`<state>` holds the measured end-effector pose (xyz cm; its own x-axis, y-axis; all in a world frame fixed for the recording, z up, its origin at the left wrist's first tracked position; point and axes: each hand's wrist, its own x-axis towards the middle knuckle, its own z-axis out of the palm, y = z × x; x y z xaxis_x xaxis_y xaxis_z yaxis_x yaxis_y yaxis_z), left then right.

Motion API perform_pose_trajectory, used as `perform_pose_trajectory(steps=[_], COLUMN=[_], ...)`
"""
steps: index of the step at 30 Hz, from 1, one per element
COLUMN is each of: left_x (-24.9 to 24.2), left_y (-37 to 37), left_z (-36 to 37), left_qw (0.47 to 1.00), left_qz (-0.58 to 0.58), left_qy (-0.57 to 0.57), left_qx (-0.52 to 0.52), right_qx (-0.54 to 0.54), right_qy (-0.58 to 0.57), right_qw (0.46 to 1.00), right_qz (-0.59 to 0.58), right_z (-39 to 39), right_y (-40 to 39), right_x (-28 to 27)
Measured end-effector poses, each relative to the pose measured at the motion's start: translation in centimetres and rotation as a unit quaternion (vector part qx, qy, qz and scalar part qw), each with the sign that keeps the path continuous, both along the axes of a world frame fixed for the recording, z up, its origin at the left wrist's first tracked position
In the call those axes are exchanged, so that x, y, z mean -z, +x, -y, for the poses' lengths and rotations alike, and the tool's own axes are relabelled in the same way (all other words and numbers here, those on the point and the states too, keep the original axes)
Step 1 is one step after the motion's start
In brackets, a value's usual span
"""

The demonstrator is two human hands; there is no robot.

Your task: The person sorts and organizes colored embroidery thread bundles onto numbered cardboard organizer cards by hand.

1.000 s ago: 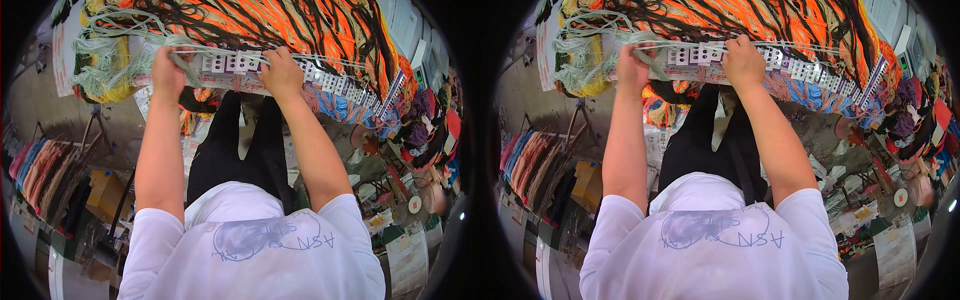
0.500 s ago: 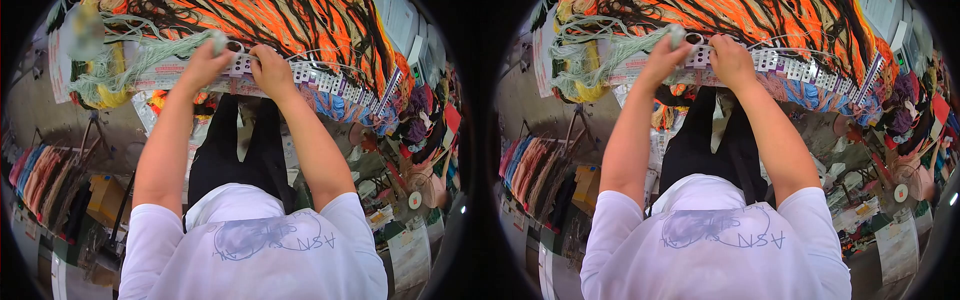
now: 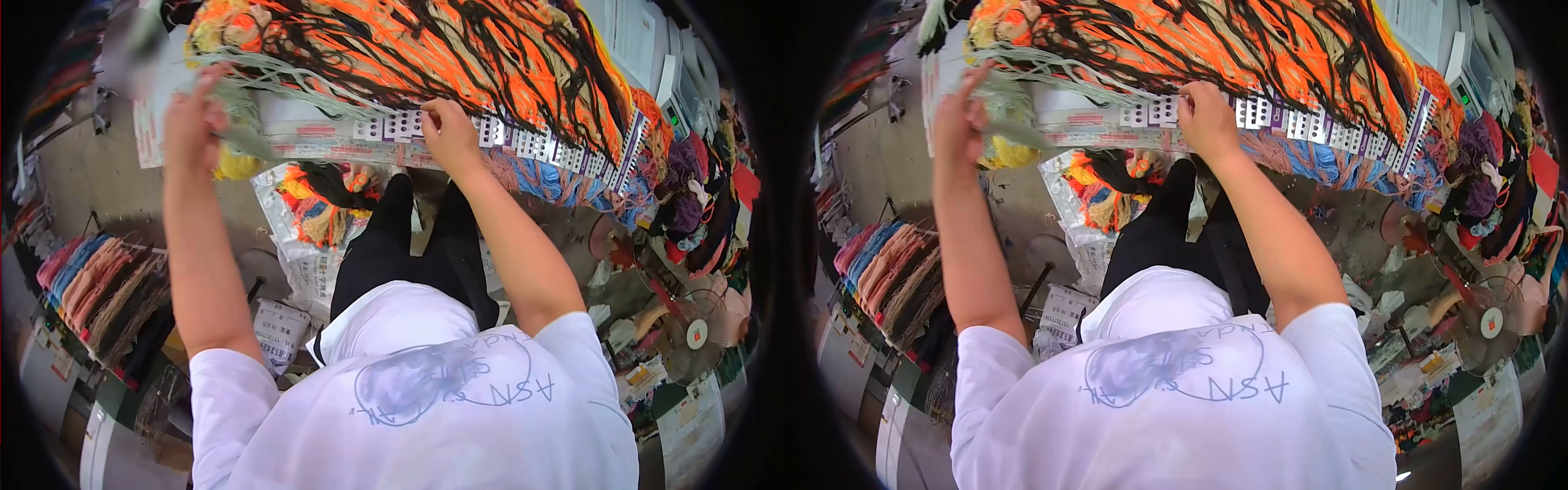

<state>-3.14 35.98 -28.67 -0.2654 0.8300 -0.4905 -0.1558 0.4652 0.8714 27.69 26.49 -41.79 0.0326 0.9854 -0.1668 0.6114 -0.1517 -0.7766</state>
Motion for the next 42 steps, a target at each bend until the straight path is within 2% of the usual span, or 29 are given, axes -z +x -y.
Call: perform_pose_trajectory(steps=[2,4,5,7,9,13,15,16,18,21,24,30,42], left_x=[-3.5,-6.7,-7.4,-9.4,-11.5,-13.0,-14.2,-14.5,-15.1,-16.0,-16.2,-17.0,-17.3], left_y=[3.9,9.5,10.6,12.2,13.1,12.5,12.2,12.1,11.9,11.8,11.6,12.3,12.5], left_z=[2.8,5.6,6.8,8.3,9.0,9.4,9.7,9.8,10.0,10.8,10.7,11.4,11.7], left_qw=[0.967,0.954,0.941,0.915,0.904,0.881,0.879,0.88,0.899,0.919,0.894,0.914,0.912], left_qz=[0.184,0.275,0.31,0.364,0.387,0.426,0.432,0.432,0.371,0.318,0.363,0.321,0.313], left_qy=[-0.039,-0.057,-0.032,-0.013,-0.005,0.039,0.017,0.021,0.059,0.08,0.088,0.11,0.135], left_qx=[0.172,0.104,0.134,0.173,0.179,0.201,0.199,0.197,0.223,0.22,0.247,0.223,0.226], right_qx=[0.056,0.063,0.058,-0.042,-0.048,-0.034,-0.037,-0.041,-0.037,-0.059,-0.068,-0.028,-0.009], right_qy=[-0.019,-0.033,-0.038,-0.022,-0.065,-0.099,-0.128,-0.126,-0.105,-0.11,-0.095,-0.086,-0.048], right_qw=[0.988,0.957,0.935,0.95,0.927,0.902,0.866,0.866,0.856,0.865,0.872,0.895,0.885], right_qz=[-0.141,-0.28,-0.347,-0.309,-0.365,-0.419,-0.483,-0.482,-0.505,-0.486,-0.475,-0.437,-0.464], right_z=[-0.1,0.2,0.5,0.8,1.1,1.9,2.3,2.5,2.9,3.2,3.6,4.3,4.8], right_y=[-1.5,-2.7,-3.1,-3.2,-2.9,-1.8,-1.8,-1.8,-1.9,-1.7,-1.6,-1.3,-1.3], right_x=[-6.5,-12.9,-15.5,-20.8,-22.9,-25.4,-27.2,-27.4,-27.7,-28.5,-29.1,-29.7,-30.1])
